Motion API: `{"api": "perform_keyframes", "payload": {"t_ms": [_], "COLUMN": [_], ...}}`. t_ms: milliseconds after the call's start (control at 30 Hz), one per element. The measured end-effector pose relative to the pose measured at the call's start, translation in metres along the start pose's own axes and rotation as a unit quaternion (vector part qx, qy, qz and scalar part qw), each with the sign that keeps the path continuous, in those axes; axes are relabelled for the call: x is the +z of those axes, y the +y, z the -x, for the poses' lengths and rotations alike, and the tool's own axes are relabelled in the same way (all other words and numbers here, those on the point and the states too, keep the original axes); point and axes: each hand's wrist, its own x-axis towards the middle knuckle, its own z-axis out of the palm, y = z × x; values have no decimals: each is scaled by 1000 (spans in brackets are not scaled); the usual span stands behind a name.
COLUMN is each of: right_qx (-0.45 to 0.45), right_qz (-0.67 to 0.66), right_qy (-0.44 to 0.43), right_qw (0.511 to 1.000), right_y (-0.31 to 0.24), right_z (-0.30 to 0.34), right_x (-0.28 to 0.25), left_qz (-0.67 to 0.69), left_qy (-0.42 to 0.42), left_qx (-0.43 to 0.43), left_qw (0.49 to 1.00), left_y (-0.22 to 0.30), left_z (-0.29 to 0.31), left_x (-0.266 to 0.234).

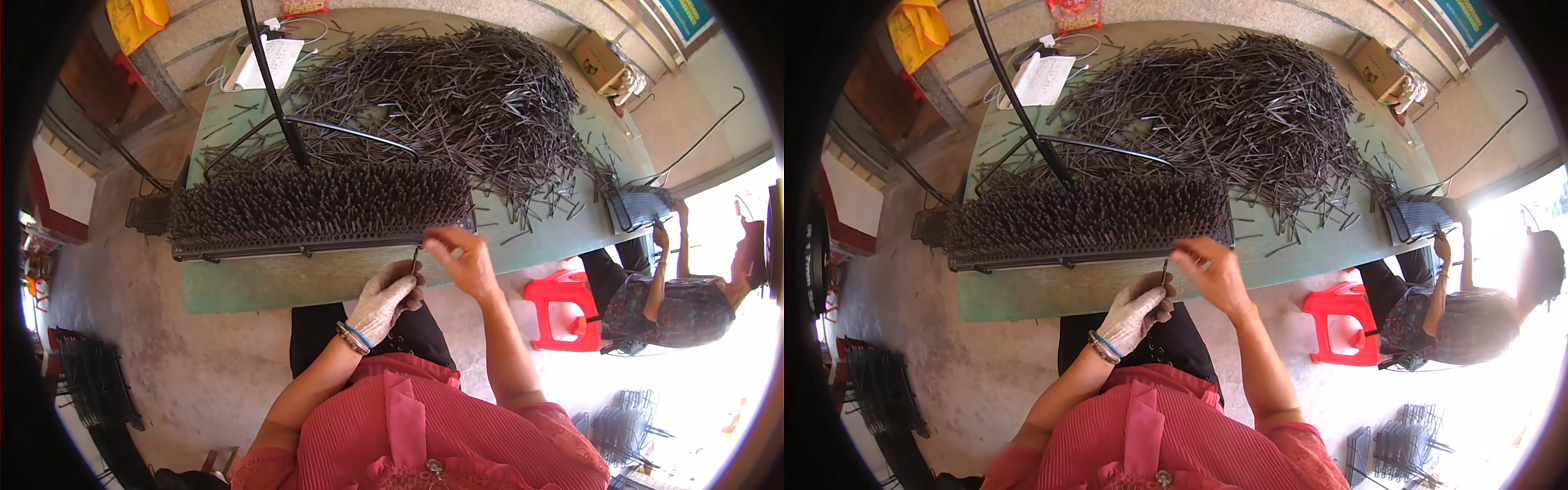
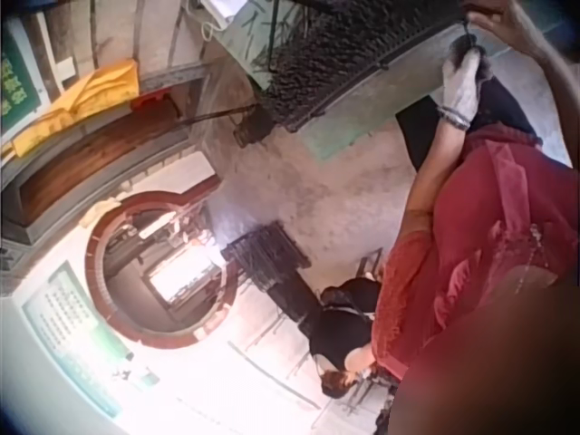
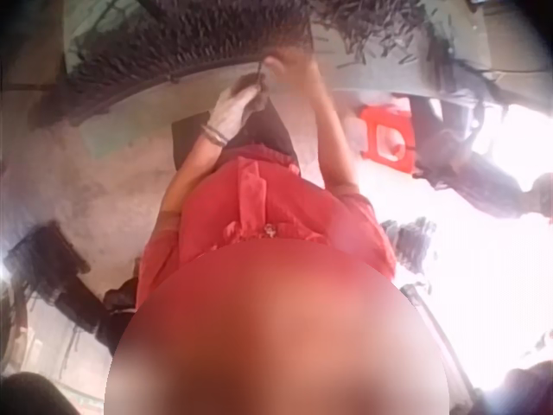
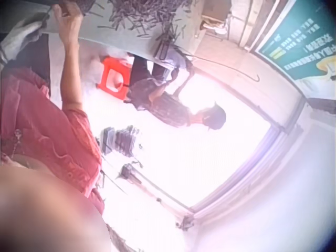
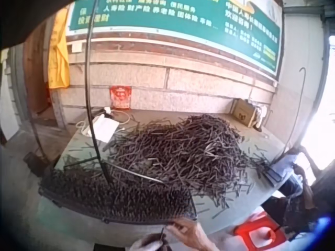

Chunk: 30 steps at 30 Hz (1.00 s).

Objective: Inserting thin wires into a brush base for manufacturing.

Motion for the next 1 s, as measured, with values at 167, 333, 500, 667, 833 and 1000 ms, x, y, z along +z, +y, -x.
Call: {"api": "perform_keyframes", "payload": {"t_ms": [167,333,500,667,833,1000], "right_qx": [91,27,-88,-105,-119,-201], "right_qz": [-151,-28,69,94,121,209], "right_qy": [-12,182,226,251,229,187], "right_qw": [984,983,968,958,959,939], "right_y": [14,4,12,13,15,24], "right_z": [18,-12,-34,-37,-36,-30], "right_x": [8,-20,-19,-17,-12,-8], "left_qz": [-48,-113,-440,-663,-739,-749], "left_qy": [-10,31,77,133,136,109], "left_qx": [9,14,219,430,452,468], "left_qw": [999,993,868,598,481,456], "left_y": [6,-9,-4,29,36,24], "left_z": [3,-1,-6,-15,-28,-37], "left_x": [12,5,10,25,19,6]}}
